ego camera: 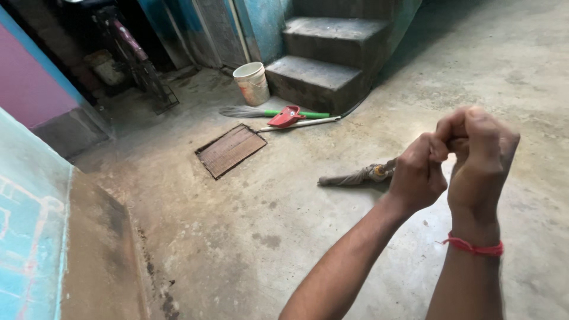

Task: The person mops a concrete floor using a traditional string mop. They push and pull the mop across the surface, moving from the center of the room towards the walls and corners.

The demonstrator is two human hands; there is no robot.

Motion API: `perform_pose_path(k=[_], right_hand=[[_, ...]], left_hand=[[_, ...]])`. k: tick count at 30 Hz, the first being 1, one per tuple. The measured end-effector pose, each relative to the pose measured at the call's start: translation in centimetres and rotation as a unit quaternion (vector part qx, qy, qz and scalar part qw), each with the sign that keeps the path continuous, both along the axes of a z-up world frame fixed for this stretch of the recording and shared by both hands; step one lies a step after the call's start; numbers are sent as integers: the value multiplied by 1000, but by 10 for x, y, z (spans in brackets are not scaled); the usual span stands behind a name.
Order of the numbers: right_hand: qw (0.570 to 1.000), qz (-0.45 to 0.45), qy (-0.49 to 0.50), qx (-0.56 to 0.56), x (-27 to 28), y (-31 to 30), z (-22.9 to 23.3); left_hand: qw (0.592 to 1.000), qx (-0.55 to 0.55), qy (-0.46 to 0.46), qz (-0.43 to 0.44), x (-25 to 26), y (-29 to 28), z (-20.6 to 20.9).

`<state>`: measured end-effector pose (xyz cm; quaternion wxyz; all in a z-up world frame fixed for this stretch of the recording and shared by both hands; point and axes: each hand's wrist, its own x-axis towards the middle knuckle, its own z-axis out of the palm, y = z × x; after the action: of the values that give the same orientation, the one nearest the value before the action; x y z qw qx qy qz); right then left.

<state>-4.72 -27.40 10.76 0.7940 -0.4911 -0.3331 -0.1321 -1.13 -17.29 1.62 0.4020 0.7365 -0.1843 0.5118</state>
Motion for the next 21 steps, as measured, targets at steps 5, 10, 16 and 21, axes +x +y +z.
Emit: perform_pose_path(k=[5,10,16,21], right_hand=[[984,67,-136,89,9,25,-15],[991,28,-129,35,41,40,-38],[988,-82,-132,-8,81,78,-70],[997,-20,-8,77,114,102,-109]], left_hand=[[999,-40,-29,6,8,16,2],[998,-47,-45,-10,22,33,-5],[996,-79,-19,-41,50,61,-27],[995,-80,53,-29,67,90,-54]])
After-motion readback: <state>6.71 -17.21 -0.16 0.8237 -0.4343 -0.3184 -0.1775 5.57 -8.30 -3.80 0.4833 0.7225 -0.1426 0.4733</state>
